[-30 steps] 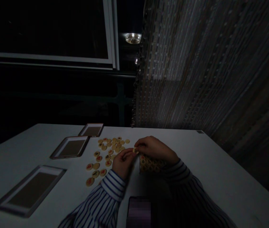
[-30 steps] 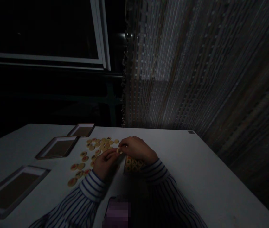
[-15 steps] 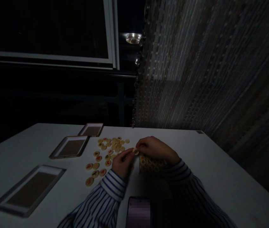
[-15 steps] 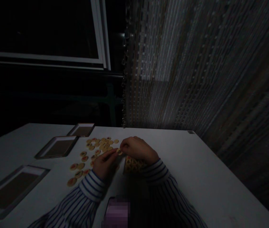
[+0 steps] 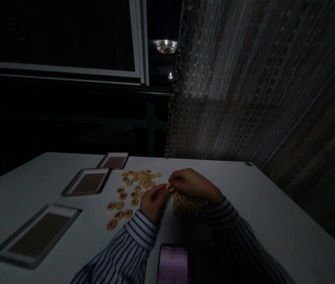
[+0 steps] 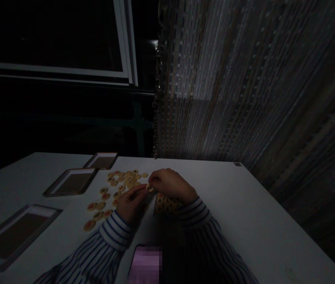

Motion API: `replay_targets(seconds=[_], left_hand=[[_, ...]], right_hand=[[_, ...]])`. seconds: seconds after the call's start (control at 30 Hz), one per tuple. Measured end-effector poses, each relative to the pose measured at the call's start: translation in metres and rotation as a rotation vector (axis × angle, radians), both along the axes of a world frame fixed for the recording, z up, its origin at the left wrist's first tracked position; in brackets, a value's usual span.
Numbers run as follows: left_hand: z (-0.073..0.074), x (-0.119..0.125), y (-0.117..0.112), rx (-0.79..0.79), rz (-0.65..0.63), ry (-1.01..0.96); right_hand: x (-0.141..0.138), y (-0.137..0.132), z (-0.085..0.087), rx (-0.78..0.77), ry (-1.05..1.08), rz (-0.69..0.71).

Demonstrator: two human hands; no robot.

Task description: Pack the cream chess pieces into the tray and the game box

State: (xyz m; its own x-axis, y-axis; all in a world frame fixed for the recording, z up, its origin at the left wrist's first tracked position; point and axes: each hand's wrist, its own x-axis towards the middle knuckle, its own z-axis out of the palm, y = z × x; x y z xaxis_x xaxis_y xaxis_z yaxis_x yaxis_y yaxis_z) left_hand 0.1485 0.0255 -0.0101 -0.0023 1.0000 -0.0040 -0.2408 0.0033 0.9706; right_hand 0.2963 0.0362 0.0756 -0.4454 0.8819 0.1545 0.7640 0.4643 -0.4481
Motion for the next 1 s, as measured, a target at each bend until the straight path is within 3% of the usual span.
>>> replay_targets(seconds=[0.2,0.73,1.0], left_hand=[[0.0005,-0.0002,0.0002,0.001,-0.024,-0.078],[0.0029,-0.002,0.0,0.078,0.022,0.093],[0.0012,-0.0013,-0.0004,-0.003,-0.015,0.032]], right_hand=[[-0.0006,-0.0012,0.0015,-0.004,0.002,0.01],[0.001,-0.0012,-0.0006,-0.02,-0.026,0.036],[0.0009,-0.002,0.0002,-0.024,-0.029,0.013]])
